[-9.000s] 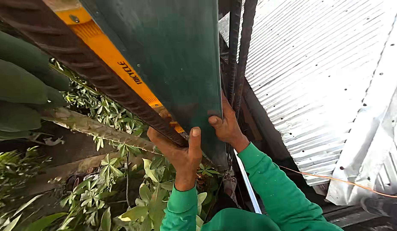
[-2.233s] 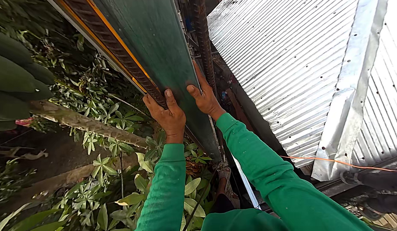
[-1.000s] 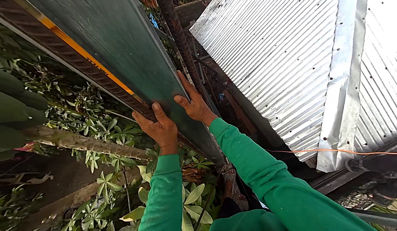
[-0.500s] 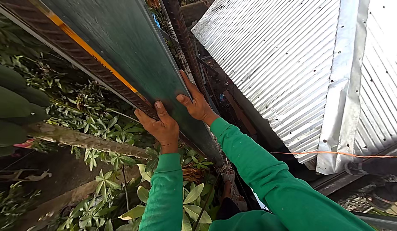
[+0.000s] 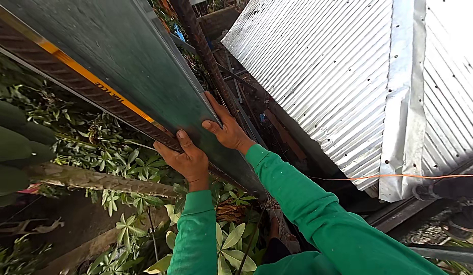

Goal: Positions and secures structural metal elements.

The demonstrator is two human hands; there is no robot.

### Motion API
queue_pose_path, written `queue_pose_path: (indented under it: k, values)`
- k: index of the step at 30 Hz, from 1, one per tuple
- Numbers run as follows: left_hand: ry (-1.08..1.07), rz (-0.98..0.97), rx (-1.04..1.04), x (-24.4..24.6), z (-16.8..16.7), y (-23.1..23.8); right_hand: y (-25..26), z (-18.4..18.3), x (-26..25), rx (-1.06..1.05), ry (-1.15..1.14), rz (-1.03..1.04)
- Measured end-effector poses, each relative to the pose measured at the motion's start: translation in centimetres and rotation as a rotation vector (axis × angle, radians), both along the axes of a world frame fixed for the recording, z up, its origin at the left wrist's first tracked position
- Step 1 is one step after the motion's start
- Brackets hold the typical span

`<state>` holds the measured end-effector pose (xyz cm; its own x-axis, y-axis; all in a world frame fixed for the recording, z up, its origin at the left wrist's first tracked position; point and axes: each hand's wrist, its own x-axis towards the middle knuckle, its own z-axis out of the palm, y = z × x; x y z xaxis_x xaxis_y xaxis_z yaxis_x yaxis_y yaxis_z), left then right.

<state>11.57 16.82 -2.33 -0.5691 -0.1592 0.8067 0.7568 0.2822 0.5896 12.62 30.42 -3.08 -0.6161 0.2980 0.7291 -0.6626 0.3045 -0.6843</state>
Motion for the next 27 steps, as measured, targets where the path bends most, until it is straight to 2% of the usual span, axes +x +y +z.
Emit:
queue_pose_path:
  k: [27]
  values:
    - [0.053,-0.026,0.025,0.02,0.05,0.15,-0.13,0.13,0.72,0.046,-0.041,-0.043]
